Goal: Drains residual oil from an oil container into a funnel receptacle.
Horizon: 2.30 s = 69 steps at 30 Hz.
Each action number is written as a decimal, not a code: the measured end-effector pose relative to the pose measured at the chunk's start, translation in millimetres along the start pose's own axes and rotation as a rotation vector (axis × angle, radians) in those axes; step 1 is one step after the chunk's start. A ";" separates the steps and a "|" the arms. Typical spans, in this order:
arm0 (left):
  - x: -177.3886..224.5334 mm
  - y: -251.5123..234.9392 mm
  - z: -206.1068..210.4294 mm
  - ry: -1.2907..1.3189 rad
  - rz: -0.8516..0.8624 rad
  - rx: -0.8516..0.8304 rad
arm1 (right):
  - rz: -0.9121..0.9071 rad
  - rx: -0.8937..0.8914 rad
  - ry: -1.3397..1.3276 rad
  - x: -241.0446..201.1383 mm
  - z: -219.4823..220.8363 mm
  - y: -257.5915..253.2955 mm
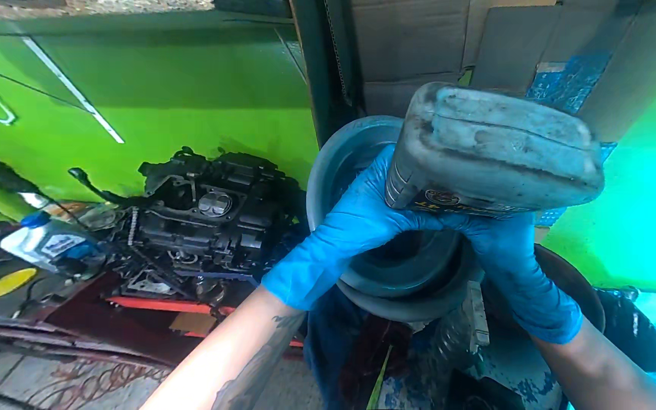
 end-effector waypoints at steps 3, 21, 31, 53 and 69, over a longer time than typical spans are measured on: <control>-50.9 1.7 -16.7 0.003 -0.062 0.013 | -0.016 0.014 0.024 -2.9 -4.8 -1.8; -24.8 -28.1 -47.0 -0.135 0.027 0.000 | -0.092 0.100 -0.105 -13.7 5.9 -24.0; -12.9 -40.4 -53.6 -0.093 0.041 -0.003 | -0.183 0.047 -0.091 31.0 -11.6 -27.4; -66.2 -31.0 -3.2 0.047 -0.074 -0.008 | -0.037 0.104 0.003 16.6 -29.7 -12.5; -70.3 -31.0 -6.9 -0.001 -0.055 0.017 | -0.035 0.084 -0.002 21.2 -29.2 -15.2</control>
Point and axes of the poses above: each hand's wrist, its own y-axis away from the middle knuckle, its own z-axis out of the palm, x = y × z, the point moved 6 cm from there along -y, towards the middle knuckle, and after that the axes turned 15 degrees about y, right-handed, at the moved point
